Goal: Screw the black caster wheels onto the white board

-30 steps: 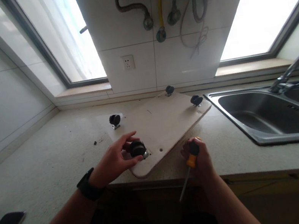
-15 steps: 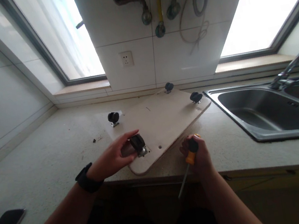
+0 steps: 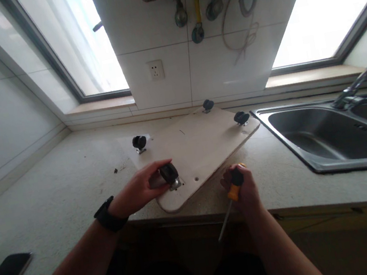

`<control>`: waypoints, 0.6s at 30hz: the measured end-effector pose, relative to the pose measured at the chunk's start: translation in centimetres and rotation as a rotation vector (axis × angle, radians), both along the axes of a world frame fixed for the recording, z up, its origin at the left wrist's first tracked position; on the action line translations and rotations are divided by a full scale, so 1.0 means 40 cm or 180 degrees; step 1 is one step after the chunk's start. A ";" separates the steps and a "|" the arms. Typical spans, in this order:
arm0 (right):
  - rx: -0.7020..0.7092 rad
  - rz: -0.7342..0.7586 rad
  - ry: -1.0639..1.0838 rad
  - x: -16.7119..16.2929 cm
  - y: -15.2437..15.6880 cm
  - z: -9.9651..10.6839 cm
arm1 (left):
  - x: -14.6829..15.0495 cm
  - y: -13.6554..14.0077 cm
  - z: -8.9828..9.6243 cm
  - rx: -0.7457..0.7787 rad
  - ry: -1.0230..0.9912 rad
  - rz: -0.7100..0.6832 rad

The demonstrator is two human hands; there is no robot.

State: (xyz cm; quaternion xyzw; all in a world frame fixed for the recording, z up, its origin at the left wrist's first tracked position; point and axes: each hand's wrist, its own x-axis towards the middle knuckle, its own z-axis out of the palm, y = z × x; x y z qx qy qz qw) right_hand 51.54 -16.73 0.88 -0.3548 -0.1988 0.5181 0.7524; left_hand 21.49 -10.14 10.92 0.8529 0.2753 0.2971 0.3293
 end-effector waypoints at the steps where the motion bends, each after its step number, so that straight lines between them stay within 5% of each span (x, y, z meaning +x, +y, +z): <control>1: -0.0013 -0.0004 0.0000 0.001 0.000 -0.002 | 0.001 0.001 -0.001 -0.0050 -0.0029 -0.0017; 18: 0.0082 0.0047 -0.0021 -0.002 0.002 -0.005 | 0.012 -0.005 0.004 0.0246 0.0160 0.0078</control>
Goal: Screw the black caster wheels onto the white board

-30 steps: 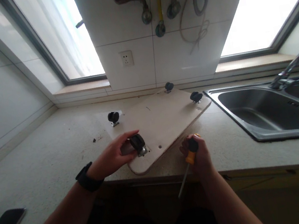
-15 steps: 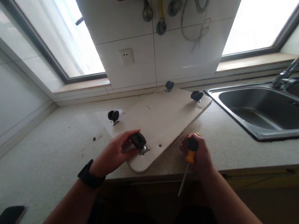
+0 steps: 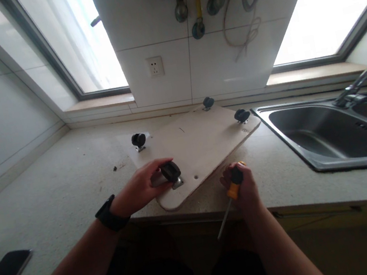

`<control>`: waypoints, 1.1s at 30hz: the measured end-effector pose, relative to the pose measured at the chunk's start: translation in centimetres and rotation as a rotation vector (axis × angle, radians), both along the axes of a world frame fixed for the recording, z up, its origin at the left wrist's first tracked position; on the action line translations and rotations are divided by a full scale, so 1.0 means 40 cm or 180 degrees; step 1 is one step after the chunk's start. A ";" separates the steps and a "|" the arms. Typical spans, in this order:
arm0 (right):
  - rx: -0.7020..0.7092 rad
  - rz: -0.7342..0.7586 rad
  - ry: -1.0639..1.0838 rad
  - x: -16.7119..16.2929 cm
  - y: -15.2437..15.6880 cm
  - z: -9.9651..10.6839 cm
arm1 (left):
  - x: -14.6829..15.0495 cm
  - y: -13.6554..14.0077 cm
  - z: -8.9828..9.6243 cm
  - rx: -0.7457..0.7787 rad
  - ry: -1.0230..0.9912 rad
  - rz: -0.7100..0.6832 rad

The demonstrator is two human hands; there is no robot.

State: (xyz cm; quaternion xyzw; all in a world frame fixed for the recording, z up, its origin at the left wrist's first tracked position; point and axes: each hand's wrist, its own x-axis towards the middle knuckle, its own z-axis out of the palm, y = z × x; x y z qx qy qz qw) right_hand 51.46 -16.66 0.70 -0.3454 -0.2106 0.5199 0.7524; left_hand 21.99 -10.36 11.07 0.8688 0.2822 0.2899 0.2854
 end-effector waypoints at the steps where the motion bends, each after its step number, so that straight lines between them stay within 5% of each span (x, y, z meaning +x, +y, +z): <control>1: 0.0003 0.0003 0.0001 0.001 0.000 -0.001 | 0.000 0.000 0.000 0.0001 0.0004 -0.0006; 33: -0.0024 -0.0022 -0.0036 -0.001 0.003 0.004 | 0.004 -0.007 0.004 0.0178 0.0063 0.0012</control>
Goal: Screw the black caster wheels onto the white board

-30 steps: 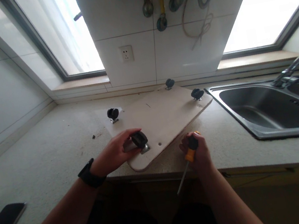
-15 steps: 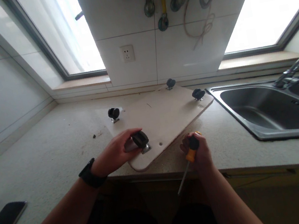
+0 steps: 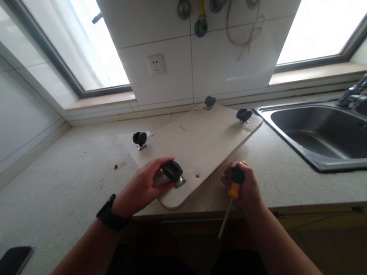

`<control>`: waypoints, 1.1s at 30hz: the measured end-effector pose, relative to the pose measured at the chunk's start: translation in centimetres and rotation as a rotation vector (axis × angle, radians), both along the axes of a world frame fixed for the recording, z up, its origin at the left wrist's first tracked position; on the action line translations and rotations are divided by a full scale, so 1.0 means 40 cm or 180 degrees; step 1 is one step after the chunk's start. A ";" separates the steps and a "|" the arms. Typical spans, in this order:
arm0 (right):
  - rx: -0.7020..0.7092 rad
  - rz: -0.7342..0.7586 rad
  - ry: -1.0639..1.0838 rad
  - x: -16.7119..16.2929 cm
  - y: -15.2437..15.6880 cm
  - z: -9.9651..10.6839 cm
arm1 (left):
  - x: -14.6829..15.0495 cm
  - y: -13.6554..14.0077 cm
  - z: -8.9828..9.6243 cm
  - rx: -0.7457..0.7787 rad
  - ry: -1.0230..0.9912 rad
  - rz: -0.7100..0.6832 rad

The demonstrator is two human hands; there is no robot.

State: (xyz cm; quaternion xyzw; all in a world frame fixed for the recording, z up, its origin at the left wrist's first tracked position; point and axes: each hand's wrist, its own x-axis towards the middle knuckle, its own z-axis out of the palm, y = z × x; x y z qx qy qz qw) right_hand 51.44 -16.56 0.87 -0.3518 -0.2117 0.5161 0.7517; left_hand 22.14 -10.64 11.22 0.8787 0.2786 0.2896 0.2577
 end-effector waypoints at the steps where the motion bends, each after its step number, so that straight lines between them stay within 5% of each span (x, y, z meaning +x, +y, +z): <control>1: 0.0005 0.0004 -0.0003 0.000 0.000 0.000 | -0.001 0.000 0.000 0.0006 0.0003 -0.0009; 16: 0.0012 0.0007 0.0032 -0.001 -0.002 0.002 | -0.007 0.004 -0.002 0.0127 0.0163 0.0023; 24: 0.0004 0.0071 0.0218 0.004 -0.004 0.006 | -0.084 0.058 0.010 0.0052 -0.0080 -0.0079; 29: -0.0018 0.0177 0.0519 0.022 -0.008 -0.002 | -0.197 0.144 -0.001 0.0114 -0.0652 0.1003; 33: -0.0087 0.0288 0.0750 0.040 -0.014 -0.008 | -0.349 0.213 -0.071 0.0217 -0.0399 0.2212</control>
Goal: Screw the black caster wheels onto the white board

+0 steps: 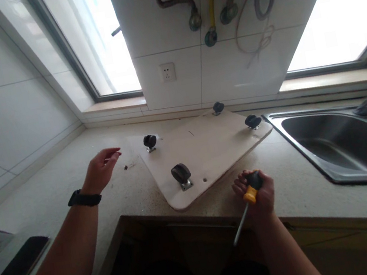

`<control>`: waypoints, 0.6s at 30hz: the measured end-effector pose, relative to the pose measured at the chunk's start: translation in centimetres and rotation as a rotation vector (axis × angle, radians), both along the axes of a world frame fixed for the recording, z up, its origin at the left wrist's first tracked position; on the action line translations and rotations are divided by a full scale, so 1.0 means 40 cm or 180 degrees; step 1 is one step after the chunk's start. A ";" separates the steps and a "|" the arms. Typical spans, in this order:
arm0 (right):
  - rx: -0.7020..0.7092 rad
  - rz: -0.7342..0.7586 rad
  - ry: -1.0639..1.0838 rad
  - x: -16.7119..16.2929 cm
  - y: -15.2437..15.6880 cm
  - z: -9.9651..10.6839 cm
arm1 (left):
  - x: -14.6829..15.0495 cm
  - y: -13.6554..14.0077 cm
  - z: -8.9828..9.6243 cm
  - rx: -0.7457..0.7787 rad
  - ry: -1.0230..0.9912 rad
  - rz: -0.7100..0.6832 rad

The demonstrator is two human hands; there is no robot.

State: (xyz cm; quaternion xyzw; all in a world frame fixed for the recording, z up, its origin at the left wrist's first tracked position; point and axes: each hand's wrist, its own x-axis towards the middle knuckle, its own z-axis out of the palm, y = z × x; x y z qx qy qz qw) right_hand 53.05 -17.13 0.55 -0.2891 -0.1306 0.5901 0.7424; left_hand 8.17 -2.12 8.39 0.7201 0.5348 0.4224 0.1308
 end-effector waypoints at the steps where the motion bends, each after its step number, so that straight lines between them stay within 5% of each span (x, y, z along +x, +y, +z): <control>1: -0.0024 0.0015 0.0070 0.004 -0.001 -0.001 | -0.039 0.011 -0.027 -0.0123 0.0123 0.0261; 8: -0.0189 -0.0171 0.0324 0.014 0.000 -0.005 | -0.169 0.029 -0.198 -0.0509 0.0581 0.0739; 18: -0.0199 -0.0209 0.0148 0.014 0.008 -0.010 | -0.108 0.078 -0.233 -0.0167 0.1310 0.0609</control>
